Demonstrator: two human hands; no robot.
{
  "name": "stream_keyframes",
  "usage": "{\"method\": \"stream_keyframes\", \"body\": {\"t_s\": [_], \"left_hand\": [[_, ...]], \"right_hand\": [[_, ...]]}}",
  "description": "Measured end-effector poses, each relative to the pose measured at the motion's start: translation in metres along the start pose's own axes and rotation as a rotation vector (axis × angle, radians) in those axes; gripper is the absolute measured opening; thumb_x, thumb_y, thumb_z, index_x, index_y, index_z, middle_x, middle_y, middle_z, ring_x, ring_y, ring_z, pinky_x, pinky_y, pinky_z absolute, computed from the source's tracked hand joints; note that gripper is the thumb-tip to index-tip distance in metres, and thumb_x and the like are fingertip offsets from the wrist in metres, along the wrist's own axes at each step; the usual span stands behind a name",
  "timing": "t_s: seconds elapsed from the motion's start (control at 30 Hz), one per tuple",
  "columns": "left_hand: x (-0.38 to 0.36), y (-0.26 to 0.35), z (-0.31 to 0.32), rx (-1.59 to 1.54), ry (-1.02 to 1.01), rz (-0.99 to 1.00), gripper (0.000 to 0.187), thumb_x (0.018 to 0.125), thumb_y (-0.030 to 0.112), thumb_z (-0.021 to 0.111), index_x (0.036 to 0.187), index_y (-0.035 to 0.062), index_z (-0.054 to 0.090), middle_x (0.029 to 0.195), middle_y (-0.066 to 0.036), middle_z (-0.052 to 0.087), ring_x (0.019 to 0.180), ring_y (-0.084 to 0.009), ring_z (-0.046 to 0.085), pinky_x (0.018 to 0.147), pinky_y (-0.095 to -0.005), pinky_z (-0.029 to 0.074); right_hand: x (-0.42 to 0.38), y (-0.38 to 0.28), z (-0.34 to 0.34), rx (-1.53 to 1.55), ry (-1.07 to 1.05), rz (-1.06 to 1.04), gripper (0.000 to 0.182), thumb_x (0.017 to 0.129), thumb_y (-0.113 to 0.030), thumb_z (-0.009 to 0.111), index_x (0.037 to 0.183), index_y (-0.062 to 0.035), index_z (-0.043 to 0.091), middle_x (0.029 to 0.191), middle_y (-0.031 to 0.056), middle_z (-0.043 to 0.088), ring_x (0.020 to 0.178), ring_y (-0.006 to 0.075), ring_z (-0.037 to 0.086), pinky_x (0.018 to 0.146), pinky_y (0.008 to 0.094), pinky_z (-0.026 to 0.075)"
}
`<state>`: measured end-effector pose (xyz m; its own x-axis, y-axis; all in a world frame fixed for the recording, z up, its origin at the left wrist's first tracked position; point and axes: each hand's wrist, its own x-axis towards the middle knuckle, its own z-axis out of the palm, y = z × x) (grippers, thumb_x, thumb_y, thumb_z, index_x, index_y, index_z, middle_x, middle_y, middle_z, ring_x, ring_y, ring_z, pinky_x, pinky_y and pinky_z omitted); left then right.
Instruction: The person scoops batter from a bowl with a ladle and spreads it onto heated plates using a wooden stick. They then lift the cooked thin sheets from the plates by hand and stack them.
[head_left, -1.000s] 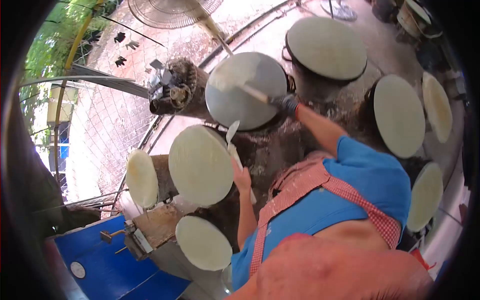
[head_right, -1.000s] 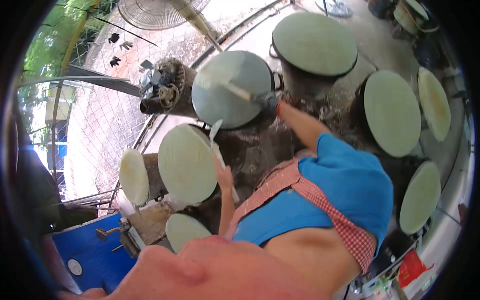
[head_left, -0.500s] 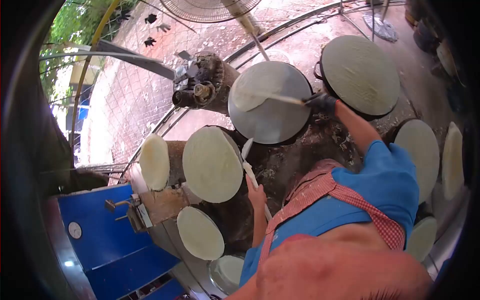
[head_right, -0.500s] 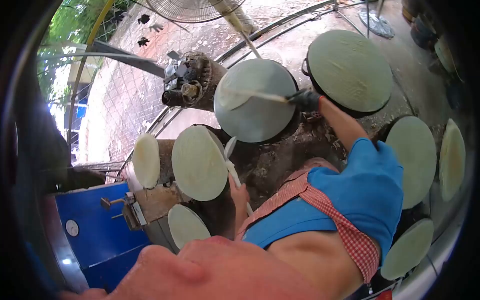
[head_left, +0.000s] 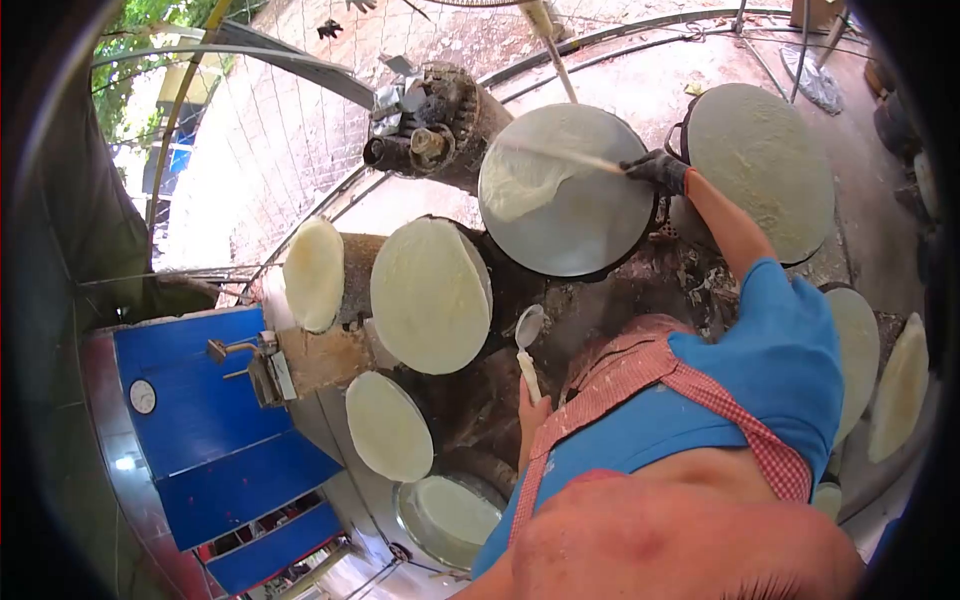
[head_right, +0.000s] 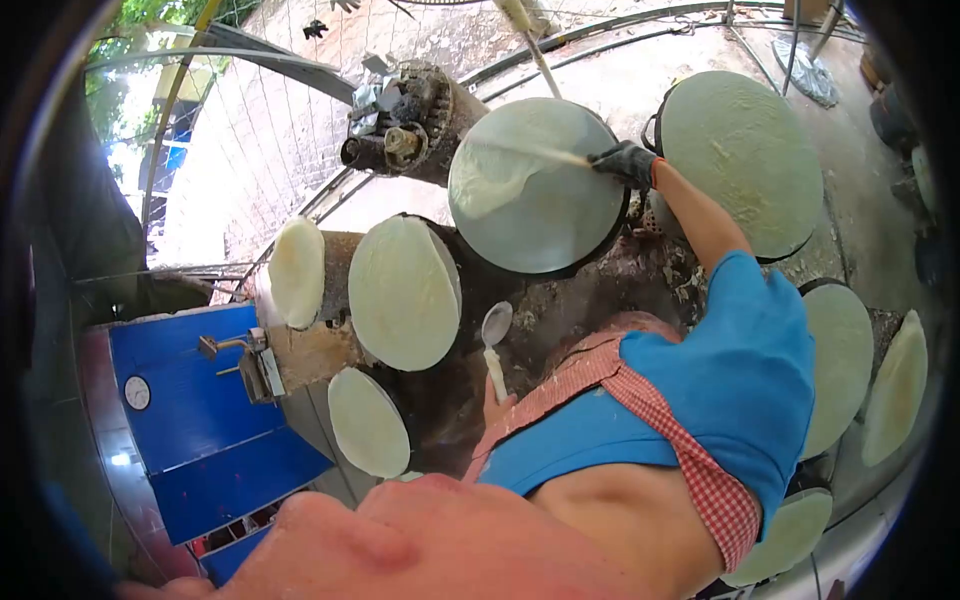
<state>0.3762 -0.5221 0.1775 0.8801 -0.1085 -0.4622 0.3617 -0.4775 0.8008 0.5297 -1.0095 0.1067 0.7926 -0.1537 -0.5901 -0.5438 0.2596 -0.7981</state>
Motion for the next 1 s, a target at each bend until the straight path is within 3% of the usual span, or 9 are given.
{"method": "stream_keyframes", "body": {"t_s": [0.07,0.17,0.37,0.47,0.63,0.8,0.87,1.0], "left_hand": [[-0.003,0.005,0.002,-0.047,0.008,-0.071,0.067,0.070,-0.002,0.049,0.131,0.0127,0.026,0.064,-0.003,0.045,0.049,-0.0088,0.041,0.043,-0.0229,0.034],[-0.006,0.009,-0.001,-0.070,0.018,-0.165,0.068,0.070,-0.002,0.049,0.132,0.0134,0.024,0.062,-0.002,0.045,0.048,-0.0089,0.041,0.043,-0.0230,0.034],[-0.010,-0.025,-0.006,-0.094,0.090,-0.148,0.067,0.070,-0.001,0.051,0.131,0.0132,0.026,0.062,-0.001,0.044,0.047,-0.0095,0.040,0.043,-0.0228,0.034],[-0.018,-0.015,-0.008,-0.131,0.110,-0.215,0.067,0.071,-0.001,0.051,0.131,0.0131,0.026,0.062,-0.001,0.044,0.047,-0.0096,0.040,0.042,-0.0229,0.034],[-0.027,-0.015,-0.007,-0.221,0.158,-0.293,0.068,0.071,-0.001,0.049,0.132,0.0131,0.024,0.062,-0.001,0.045,0.046,-0.0086,0.039,0.041,-0.0218,0.033],[-0.037,-0.017,-0.013,-0.193,0.180,-0.254,0.067,0.071,-0.002,0.050,0.132,0.0111,0.023,0.060,-0.002,0.045,0.046,-0.0086,0.040,0.040,-0.0217,0.033],[-0.042,-0.026,-0.015,-0.182,0.203,-0.300,0.068,0.071,-0.002,0.050,0.132,0.0109,0.023,0.060,-0.003,0.045,0.045,-0.0088,0.040,0.040,-0.0218,0.034],[-0.046,-0.037,-0.010,-0.265,0.203,-0.352,0.069,0.072,-0.002,0.049,0.133,0.0129,0.019,0.058,-0.003,0.042,0.042,-0.0095,0.039,0.038,-0.0223,0.033]], "right_hand": [[-0.004,0.018,0.019,-0.162,-0.164,-0.175,0.030,0.073,-0.022,0.064,0.099,-0.0084,0.061,0.071,0.0044,0.061,0.055,0.0105,0.052,0.050,0.0276,0.044],[-0.015,0.015,0.015,-0.258,-0.221,-0.114,0.030,0.072,-0.023,0.064,0.099,-0.0085,0.062,0.069,0.0038,0.060,0.054,0.0104,0.051,0.049,0.0274,0.043],[0.038,-0.060,0.017,-0.412,-0.239,-0.105,0.031,0.071,-0.023,0.064,0.098,-0.0086,0.062,0.065,0.0028,0.058,0.052,0.0103,0.050,0.046,0.0270,0.041],[0.036,-0.042,0.011,-0.547,-0.365,-0.156,0.031,0.070,-0.023,0.064,0.098,-0.0087,0.062,0.063,0.0023,0.057,0.051,0.0102,0.049,0.045,0.0268,0.041],[0.006,-0.027,-0.025,-0.517,-0.304,-0.038,0.032,0.069,-0.024,0.064,0.098,-0.0089,0.062,0.060,0.0015,0.055,0.049,0.0100,0.048,0.043,0.0264,0.039],[0.042,-0.087,0.033,-0.639,-0.300,-0.058,0.033,0.068,-0.024,0.064,0.097,-0.0090,0.062,0.057,0.0006,0.053,0.047,0.0099,0.047,0.040,0.0261,0.038],[0.060,-0.068,0.015,-0.737,-0.527,-0.314,0.025,0.070,-0.025,0.063,0.088,-0.0077,0.061,0.058,0.0011,0.053,0.047,0.0116,0.046,0.040,0.0262,0.039],[0.029,-0.056,-0.053,-0.775,-0.401,-0.078,0.023,0.070,-0.026,0.063,0.082,-0.0069,0.061,0.055,0.0016,0.052,0.044,0.0115,0.045,0.039,0.0265,0.038]]}}
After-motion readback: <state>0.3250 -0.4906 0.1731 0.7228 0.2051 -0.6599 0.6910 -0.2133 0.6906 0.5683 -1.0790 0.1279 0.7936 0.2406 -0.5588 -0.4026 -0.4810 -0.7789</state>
